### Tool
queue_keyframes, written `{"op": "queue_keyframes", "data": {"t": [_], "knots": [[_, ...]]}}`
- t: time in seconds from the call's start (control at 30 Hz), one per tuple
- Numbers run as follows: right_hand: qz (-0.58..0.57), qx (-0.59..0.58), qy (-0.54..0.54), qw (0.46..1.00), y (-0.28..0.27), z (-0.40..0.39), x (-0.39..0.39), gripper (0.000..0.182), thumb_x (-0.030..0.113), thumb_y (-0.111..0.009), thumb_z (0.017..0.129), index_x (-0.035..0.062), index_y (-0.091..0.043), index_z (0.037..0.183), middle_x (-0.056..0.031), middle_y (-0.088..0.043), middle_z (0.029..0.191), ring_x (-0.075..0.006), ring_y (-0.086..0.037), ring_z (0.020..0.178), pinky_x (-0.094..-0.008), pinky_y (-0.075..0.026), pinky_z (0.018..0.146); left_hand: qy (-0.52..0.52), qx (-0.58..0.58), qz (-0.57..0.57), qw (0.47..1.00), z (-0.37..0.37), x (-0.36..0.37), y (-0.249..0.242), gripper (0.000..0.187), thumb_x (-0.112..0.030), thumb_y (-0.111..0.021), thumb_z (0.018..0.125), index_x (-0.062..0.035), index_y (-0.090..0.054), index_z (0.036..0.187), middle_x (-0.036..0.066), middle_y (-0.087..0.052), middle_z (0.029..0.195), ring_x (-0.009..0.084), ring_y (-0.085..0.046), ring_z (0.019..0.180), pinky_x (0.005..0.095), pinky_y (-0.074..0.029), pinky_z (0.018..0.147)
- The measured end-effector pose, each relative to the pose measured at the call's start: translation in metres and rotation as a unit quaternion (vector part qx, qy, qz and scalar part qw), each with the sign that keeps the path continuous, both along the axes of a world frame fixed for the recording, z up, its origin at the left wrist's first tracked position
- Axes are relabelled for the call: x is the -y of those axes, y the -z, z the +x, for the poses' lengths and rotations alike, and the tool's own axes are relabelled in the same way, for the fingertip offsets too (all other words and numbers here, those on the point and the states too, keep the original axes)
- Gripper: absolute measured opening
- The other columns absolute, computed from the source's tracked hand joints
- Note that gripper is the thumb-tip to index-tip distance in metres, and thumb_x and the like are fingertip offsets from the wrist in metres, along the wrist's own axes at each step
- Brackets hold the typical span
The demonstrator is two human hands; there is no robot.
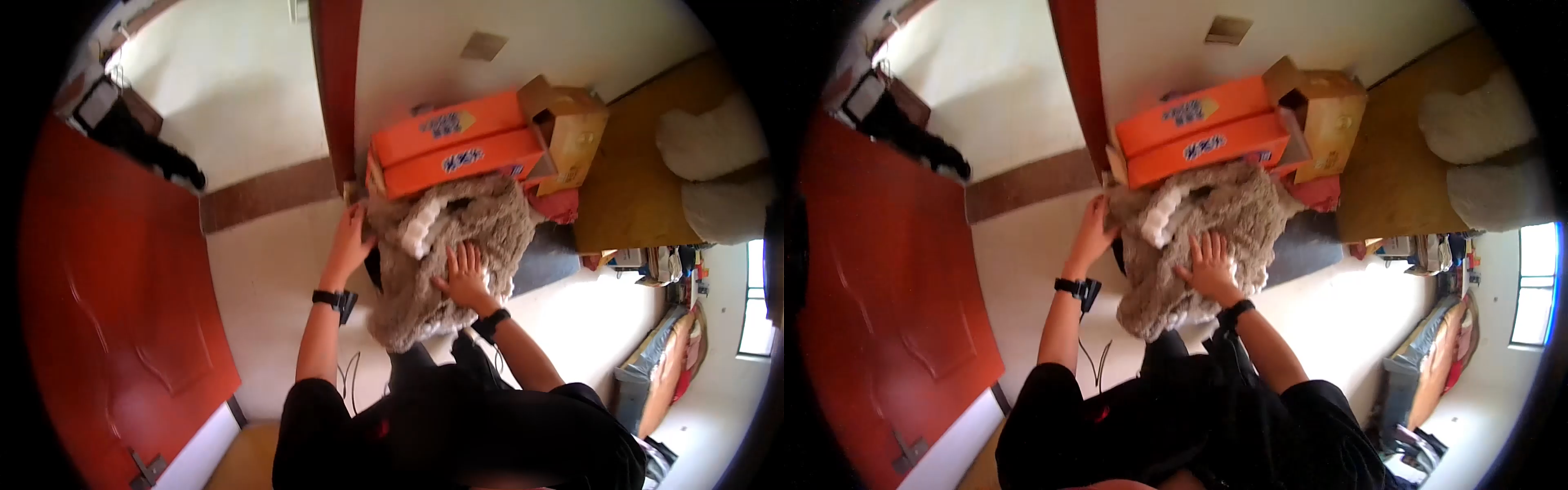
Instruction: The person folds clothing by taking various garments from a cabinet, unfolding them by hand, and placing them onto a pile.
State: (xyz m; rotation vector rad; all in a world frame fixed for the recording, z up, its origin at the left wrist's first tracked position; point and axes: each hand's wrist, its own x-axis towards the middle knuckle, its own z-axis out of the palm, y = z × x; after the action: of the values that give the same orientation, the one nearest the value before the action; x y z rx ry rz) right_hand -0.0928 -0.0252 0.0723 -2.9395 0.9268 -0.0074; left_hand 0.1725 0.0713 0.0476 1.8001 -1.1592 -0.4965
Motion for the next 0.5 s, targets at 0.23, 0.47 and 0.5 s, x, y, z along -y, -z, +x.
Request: {"op": "queue_keyframes", "data": {"t": [0.23, 0.47, 0.5], "knots": [[0.074, 0.029, 0.007, 0.997, 0.008, -0.007, 0.002, 0.082, 0.058, -0.046, 0.08, 0.0048, -0.02, 0.138, -0.0286, -0.026, 0.135, -0.0446, -0.019, 0.127, -0.0549, -0.011, 0.105, 0.017, -0.151, 0.058, 0.987, -0.008, 0.046, -0.02, 0.065, -0.004, -0.06, 0.078, 0.0002, -0.026, 0.134, 0.022, -0.033, 0.134, 0.0329, -0.036, 0.123, 0.0366, -0.035, 0.098], [0.093, 0.098, -0.012, 0.991, 0.024, -0.013, 0.013, 0.08, 0.056, -0.05, 0.079, 0.0068, -0.025, 0.137, -0.0273, -0.033, 0.131, -0.0472, -0.028, 0.121, -0.0555, -0.02, 0.101, -0.038, 0.065, 0.154, 0.985, -0.016, 0.047, 0.008, 0.023, -0.013, -0.054, 0.082, 0.0033, -0.058, 0.097, 0.026, -0.057, 0.095, 0.0414, -0.053, 0.09, 0.0421, -0.043, 0.079], [0.094, 0.109, -0.008, 0.99, 0.021, -0.013, 0.014, 0.079, 0.055, -0.052, 0.078, 0.0076, -0.027, 0.136, -0.026, -0.034, 0.131, -0.0453, -0.029, 0.121, -0.0541, -0.022, 0.101, -0.014, 0.044, 0.175, 0.983, -0.02, 0.04, 0.0, 0.022, -0.014, -0.052, 0.082, 0.0038, -0.058, 0.092, 0.027, -0.057, 0.088, 0.0423, -0.054, 0.085, 0.0436, -0.043, 0.075]]}}
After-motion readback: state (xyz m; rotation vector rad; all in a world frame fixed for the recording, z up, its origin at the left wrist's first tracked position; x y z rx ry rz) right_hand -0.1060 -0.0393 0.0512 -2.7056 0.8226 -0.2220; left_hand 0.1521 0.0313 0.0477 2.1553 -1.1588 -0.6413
